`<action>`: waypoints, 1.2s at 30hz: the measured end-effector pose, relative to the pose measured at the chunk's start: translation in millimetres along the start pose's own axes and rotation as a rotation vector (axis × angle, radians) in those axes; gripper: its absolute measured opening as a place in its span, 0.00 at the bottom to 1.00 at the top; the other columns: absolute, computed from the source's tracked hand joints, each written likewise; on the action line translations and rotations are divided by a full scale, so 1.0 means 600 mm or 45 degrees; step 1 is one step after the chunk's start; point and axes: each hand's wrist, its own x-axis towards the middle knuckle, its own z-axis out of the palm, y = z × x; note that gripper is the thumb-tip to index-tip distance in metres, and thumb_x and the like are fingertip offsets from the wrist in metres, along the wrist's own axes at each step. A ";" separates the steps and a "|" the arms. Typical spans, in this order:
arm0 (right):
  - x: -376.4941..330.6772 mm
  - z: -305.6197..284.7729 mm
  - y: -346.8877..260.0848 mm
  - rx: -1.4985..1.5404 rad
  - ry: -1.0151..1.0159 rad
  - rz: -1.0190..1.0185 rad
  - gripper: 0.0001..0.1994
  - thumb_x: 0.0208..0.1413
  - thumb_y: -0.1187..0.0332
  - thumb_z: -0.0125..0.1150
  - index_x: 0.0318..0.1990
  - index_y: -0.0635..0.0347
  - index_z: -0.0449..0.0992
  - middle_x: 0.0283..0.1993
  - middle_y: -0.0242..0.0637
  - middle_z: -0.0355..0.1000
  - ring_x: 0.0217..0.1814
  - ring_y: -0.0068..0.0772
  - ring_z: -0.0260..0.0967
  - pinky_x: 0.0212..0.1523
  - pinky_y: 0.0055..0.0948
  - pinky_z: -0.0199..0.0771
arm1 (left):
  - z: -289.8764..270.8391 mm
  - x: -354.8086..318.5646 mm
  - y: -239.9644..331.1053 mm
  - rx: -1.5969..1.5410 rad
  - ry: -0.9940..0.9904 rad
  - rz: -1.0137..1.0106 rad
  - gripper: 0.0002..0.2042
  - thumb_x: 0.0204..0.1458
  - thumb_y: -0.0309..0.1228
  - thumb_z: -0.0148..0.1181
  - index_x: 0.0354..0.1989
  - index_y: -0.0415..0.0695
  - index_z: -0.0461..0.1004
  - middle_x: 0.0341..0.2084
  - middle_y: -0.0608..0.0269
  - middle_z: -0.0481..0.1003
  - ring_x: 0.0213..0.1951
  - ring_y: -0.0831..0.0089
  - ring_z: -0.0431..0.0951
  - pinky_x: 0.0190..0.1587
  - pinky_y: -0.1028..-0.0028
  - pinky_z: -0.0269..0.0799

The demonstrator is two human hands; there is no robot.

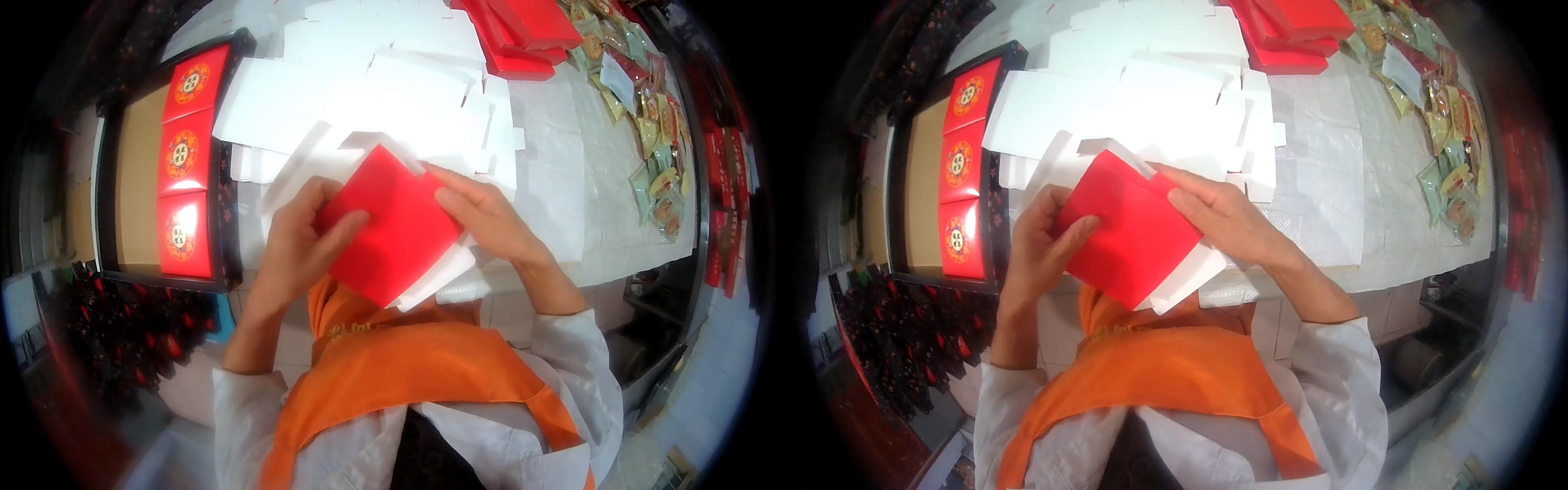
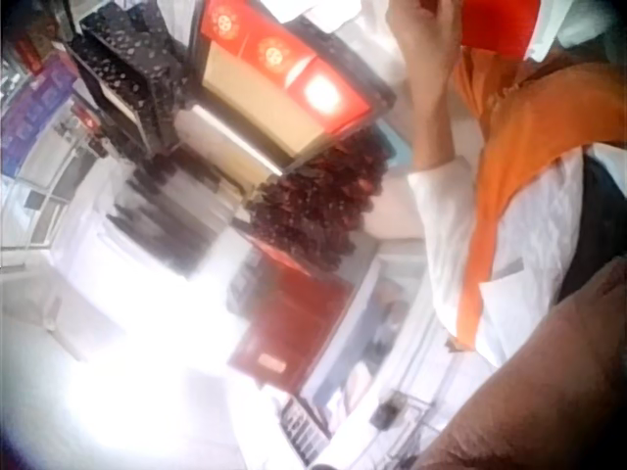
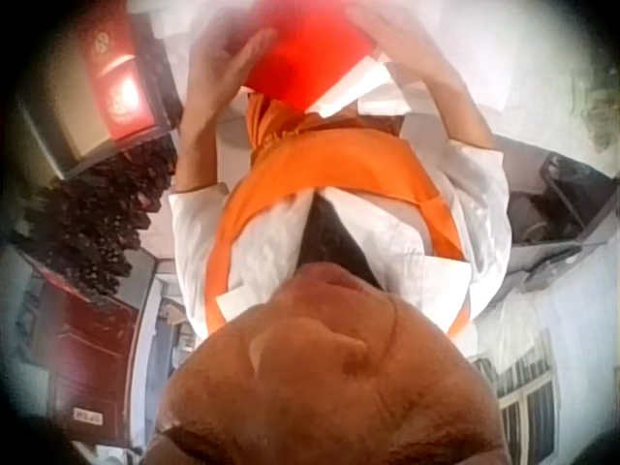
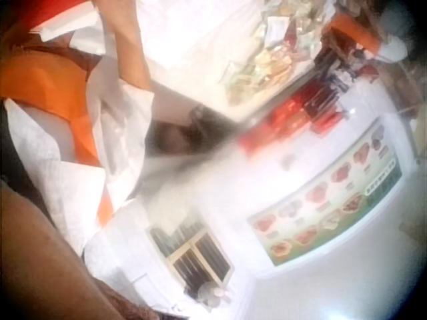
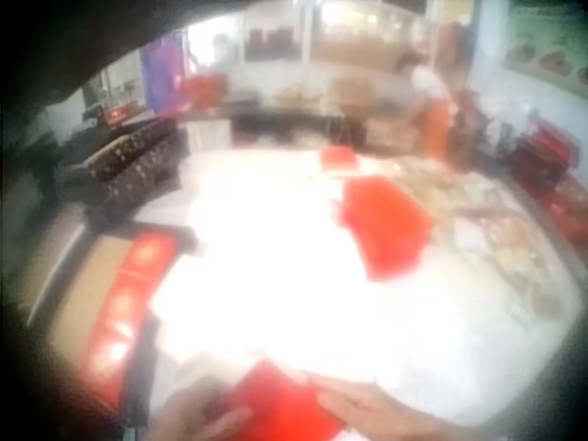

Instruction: The person folds flat white cardboard pieces into small red gift boxes. They insert small packaged items into the boxes and place the finished boxes into a larger black tray. The process is repeated multiple times throughout the clip.

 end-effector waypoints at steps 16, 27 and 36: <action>-0.017 0.019 -0.012 -0.299 -0.041 -0.150 0.22 0.60 0.65 0.37 0.61 0.61 0.52 0.37 0.40 0.67 0.36 0.26 0.62 0.44 0.21 0.61 | 0.012 -0.013 -0.014 -0.028 0.095 -0.008 0.08 0.49 0.30 0.56 0.31 0.38 0.68 0.21 0.62 0.71 0.23 0.79 0.70 0.27 0.81 0.67; -0.040 0.034 -0.002 -0.381 -0.079 -0.239 0.21 0.58 0.69 0.40 0.58 0.66 0.55 0.50 0.48 0.65 0.50 0.36 0.64 0.52 0.24 0.59 | 0.012 -0.030 -0.006 -0.272 -0.132 -0.227 0.09 0.49 0.31 0.57 0.33 0.38 0.70 0.23 0.65 0.72 0.26 0.81 0.71 0.29 0.83 0.67; -0.041 0.040 0.012 -0.521 0.020 -0.408 0.20 0.57 0.71 0.43 0.57 0.66 0.57 0.53 0.51 0.62 0.53 0.45 0.63 0.50 0.30 0.64 | 0.017 -0.033 -0.010 -0.181 -0.100 -0.174 0.10 0.50 0.34 0.57 0.33 0.38 0.70 0.23 0.65 0.72 0.26 0.81 0.70 0.28 0.83 0.66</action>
